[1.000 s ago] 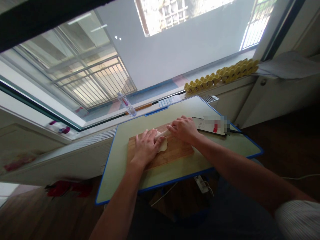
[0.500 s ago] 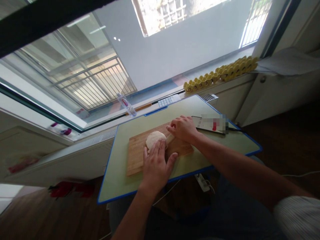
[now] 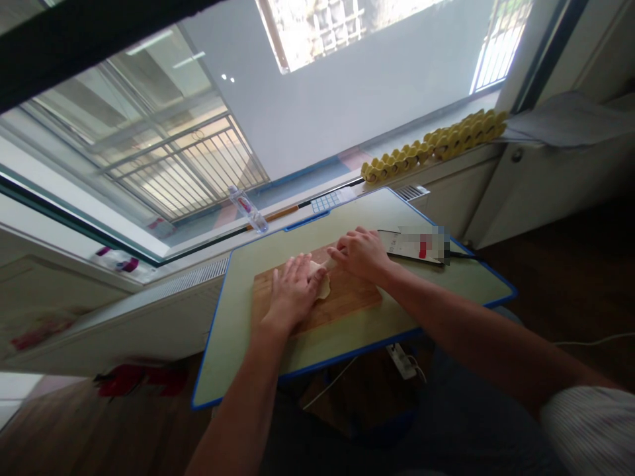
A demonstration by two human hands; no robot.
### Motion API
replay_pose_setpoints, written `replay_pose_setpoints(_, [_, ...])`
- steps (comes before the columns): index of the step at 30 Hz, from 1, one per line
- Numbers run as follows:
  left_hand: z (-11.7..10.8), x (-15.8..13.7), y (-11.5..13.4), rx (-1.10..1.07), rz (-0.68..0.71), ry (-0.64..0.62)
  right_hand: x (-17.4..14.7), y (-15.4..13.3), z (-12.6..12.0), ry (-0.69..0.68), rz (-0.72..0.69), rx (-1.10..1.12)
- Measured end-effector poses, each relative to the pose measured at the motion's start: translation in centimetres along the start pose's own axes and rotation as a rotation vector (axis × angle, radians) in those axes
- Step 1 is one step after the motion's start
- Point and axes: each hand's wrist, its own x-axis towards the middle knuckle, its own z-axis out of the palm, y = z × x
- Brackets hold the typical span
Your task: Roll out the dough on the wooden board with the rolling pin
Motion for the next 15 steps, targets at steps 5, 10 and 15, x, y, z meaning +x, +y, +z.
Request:
replay_pose_setpoints(5, [1.5, -6.6, 3.8, 0.035, 0.120, 0.146, 0.1, 0.2, 0.4, 0.013, 0.007, 0.029])
replay_pose_setpoints(10, [2.4, -8.8, 5.9, 0.033, 0.167, 0.144, 0.2, 0.2, 0.6, 0.014, 0.005, 0.033])
replay_pose_setpoints(15, [1.0, -4.5, 3.8, 0.053, 0.048, 0.106, 0.1, 0.1, 0.3, 0.024, 0.004, 0.017])
